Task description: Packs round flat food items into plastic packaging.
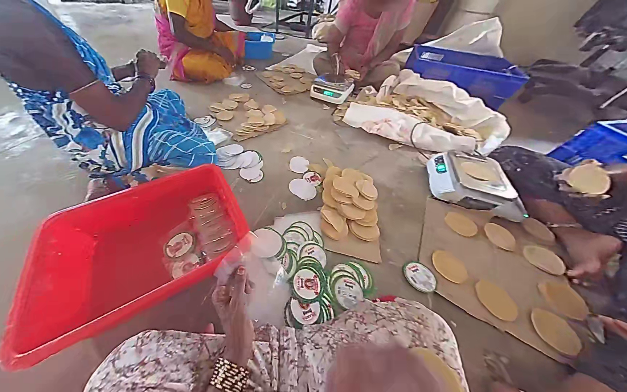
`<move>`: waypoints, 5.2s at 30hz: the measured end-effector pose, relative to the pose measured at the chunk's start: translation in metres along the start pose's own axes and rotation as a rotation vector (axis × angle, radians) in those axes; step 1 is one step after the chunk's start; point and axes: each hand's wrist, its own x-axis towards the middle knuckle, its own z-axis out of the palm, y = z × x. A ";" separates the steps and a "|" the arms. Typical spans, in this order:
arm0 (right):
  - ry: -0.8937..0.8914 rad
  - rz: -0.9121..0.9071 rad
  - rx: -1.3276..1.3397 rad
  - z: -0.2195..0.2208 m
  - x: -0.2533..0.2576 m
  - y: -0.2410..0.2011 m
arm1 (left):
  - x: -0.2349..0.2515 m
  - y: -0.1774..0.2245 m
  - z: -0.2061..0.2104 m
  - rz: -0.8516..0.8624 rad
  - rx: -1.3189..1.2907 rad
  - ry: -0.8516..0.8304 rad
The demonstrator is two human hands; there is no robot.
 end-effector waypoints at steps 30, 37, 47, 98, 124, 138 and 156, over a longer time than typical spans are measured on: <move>0.259 0.755 -0.872 -0.019 0.162 0.251 | 0.048 0.009 -0.007 -0.095 -0.153 0.467; 0.727 0.462 0.167 -0.043 0.099 0.153 | 0.047 0.011 -0.006 -0.105 -0.109 0.443; 0.863 0.367 0.091 -0.051 -0.079 0.052 | 0.032 0.014 -0.003 -0.123 -0.034 0.355; 0.266 1.299 -1.082 -0.076 -0.074 0.036 | 0.026 0.018 -0.004 -0.178 0.014 0.298; 0.521 0.550 -1.390 -0.046 -0.136 0.064 | 0.023 0.010 -0.003 -0.194 0.018 0.242; -0.024 1.031 -0.997 -0.042 0.047 0.210 | 0.032 0.008 -0.003 -0.180 -0.035 0.316; 0.623 0.472 -1.012 -0.054 -0.023 0.132 | 0.032 0.004 -0.003 -0.203 0.004 0.270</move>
